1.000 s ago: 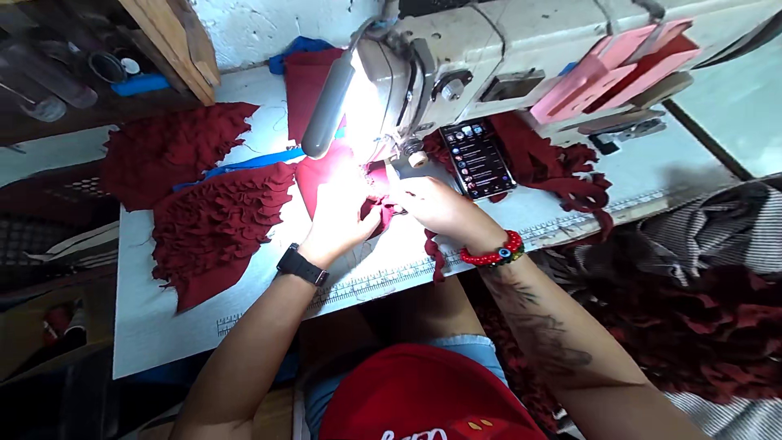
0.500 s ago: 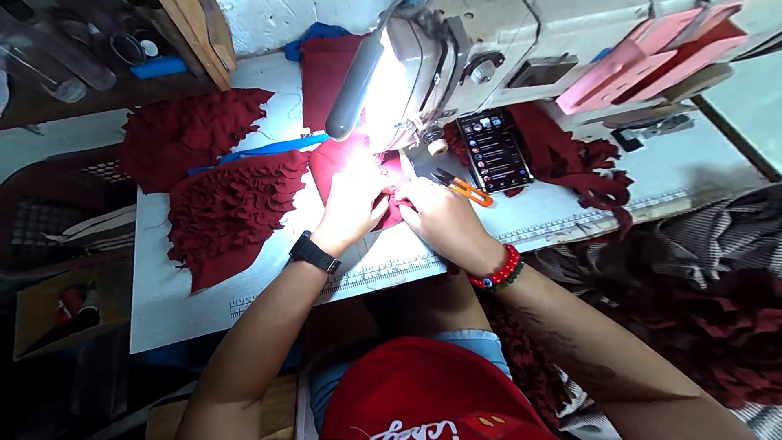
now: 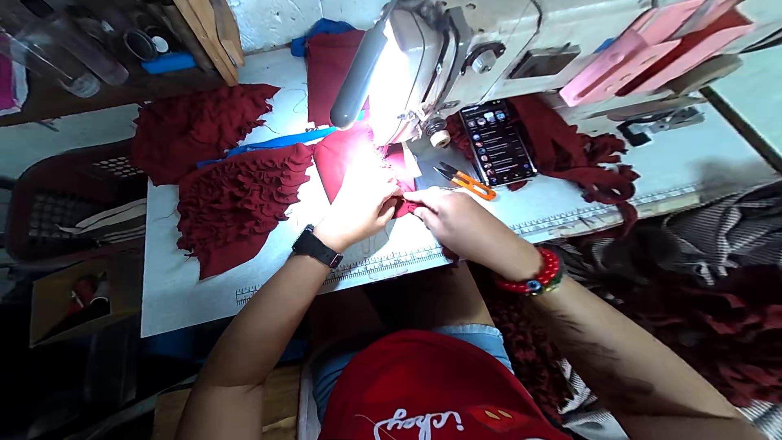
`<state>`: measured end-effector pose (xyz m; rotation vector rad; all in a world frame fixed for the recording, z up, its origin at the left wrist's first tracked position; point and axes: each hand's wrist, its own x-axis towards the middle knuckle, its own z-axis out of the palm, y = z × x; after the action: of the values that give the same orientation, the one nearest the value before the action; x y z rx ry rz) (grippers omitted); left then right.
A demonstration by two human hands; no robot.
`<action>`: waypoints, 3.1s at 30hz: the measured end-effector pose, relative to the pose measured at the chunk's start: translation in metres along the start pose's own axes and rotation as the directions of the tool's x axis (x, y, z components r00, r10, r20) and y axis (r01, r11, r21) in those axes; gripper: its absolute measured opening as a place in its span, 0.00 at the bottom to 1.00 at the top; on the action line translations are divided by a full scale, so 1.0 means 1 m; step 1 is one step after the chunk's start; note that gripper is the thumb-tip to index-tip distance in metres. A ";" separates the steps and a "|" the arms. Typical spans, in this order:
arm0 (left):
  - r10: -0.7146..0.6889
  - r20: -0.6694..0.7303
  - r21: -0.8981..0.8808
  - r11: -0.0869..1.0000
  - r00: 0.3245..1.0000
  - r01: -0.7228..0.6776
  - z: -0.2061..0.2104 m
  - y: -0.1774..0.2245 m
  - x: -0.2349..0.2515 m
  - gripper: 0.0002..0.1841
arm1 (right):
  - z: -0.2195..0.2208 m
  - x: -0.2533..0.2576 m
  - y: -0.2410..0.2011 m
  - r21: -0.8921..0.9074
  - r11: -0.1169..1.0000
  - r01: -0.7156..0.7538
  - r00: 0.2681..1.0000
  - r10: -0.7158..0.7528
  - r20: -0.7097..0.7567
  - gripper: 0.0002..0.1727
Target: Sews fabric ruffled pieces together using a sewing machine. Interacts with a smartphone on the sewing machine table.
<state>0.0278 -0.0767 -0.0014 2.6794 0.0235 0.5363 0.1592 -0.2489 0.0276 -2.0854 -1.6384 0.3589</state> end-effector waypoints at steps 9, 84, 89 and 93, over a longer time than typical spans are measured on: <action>-0.034 -0.080 0.021 0.999 0.996 0.036 0.009 -0.005 0.004 0.09 | -0.015 0.007 0.007 0.287 0.931 -0.227 0.973 0.205 0.105 0.11; -0.002 -0.004 -0.003 1.000 1.000 0.002 0.001 -0.005 0.000 0.11 | -0.065 -0.010 0.123 -0.137 0.938 -0.320 0.883 0.243 -0.402 0.29; 0.006 -0.013 -0.006 1.000 1.000 -0.006 0.001 -0.006 0.000 0.11 | -0.060 -0.011 0.124 -0.205 0.931 -0.301 0.876 0.186 -0.444 0.30; -0.001 -0.014 0.000 1.000 1.000 0.001 0.002 -0.007 -0.001 0.12 | -0.051 -0.016 0.116 -0.291 0.908 -0.302 0.890 0.159 -0.427 0.33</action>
<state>0.0283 -0.0717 -0.0064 2.6752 0.0281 0.5550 0.2769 -0.2957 0.0120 -2.4275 -1.2782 -0.2968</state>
